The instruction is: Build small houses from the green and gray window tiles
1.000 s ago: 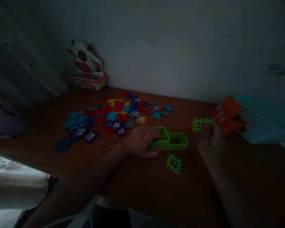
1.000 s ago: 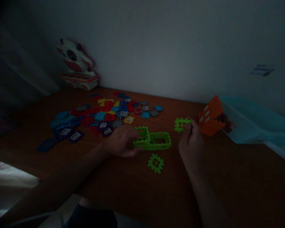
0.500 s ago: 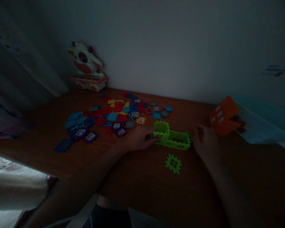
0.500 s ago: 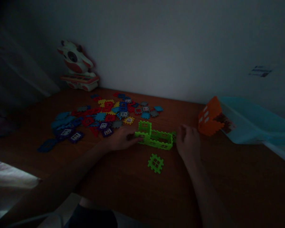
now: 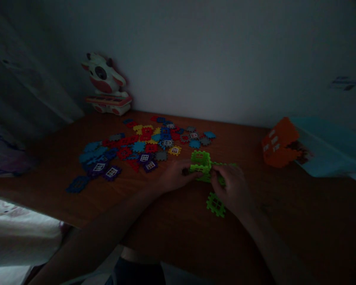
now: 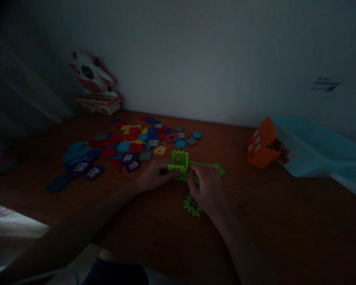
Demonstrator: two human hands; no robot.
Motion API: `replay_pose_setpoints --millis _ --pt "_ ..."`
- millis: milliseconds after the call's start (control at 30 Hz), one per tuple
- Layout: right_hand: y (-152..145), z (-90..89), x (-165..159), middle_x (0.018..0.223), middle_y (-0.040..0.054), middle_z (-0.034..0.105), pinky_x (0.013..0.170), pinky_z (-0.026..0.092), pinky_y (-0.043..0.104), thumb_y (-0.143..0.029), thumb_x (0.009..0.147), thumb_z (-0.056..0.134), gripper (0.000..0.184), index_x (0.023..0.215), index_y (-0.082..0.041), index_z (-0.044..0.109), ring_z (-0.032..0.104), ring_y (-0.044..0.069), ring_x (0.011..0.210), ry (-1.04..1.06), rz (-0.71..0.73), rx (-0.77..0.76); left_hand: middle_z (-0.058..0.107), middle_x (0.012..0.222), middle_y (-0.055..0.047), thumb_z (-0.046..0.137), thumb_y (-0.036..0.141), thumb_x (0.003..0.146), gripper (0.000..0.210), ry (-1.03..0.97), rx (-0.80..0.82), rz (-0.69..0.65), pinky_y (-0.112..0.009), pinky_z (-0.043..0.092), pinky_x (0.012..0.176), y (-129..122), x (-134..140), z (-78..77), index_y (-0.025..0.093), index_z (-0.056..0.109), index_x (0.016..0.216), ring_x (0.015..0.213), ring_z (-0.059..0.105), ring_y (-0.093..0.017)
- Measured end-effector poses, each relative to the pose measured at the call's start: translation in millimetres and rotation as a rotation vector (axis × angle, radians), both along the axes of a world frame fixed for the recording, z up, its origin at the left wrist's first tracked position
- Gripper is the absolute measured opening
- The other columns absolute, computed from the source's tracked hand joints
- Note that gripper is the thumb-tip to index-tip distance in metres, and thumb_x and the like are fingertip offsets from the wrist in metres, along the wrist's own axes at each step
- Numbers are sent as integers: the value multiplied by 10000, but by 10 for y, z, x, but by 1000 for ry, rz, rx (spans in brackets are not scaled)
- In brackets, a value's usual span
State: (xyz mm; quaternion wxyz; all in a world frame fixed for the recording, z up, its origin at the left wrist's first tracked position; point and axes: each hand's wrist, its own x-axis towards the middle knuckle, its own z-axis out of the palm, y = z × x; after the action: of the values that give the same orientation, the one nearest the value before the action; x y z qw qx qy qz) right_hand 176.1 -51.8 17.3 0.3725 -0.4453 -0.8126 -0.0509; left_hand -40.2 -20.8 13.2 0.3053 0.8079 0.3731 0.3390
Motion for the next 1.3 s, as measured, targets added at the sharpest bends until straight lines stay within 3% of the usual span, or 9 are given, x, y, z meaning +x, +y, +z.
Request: replay_pose_setpoints --millis 300,533,733,867,1067,1300 --pt "-4 -23 -1 863 80 715 717 524 379 -196 877 539 93 949 -210 595 674 245 809 143 7 -84 747 927 -33 640 322 922 160 -15 38 -15 -256 503 711 -64 78 -44 203 743 945 784 661 -149" --pt "-21 -18 1 928 84 724 795 540 416 -224 887 574 103 978 -214 622 686 250 890 155 61 -148 756 1014 -44 624 315 928 168 -5 22 11 -307 531 808 -44 47 -1 212 741 989 890 692 -188" --pt "-9 -28 18 950 87 742 809 556 441 -282 903 606 126 996 -217 662 701 259 912 133 64 -155 754 925 -38 618 306 923 173 30 14 62 -258 497 662 -52 47 -7 184 737 948 742 657 -155" --pt "14 -44 21 942 81 762 803 566 452 -301 926 598 145 994 -227 702 715 257 893 143 62 -149 764 987 -42 633 337 915 206 -16 -10 67 -257 498 653 -55 59 -20 197 742 1019 755 662 -154" --pt "-48 -18 -74 913 81 781 811 565 445 -223 938 560 178 993 -214 730 721 240 847 146 45 -114 762 982 -47 651 344 906 196 -78 -43 100 -266 510 669 -50 78 -38 197 750 989 799 671 -167" --pt "-190 7 -254 992 102 775 840 547 502 -138 894 520 310 1132 -205 708 685 282 907 92 -40 -105 717 852 -27 659 309 900 161 -60 -23 120 -246 458 597 -39 68 -43 170 725 856 685 607 -135"
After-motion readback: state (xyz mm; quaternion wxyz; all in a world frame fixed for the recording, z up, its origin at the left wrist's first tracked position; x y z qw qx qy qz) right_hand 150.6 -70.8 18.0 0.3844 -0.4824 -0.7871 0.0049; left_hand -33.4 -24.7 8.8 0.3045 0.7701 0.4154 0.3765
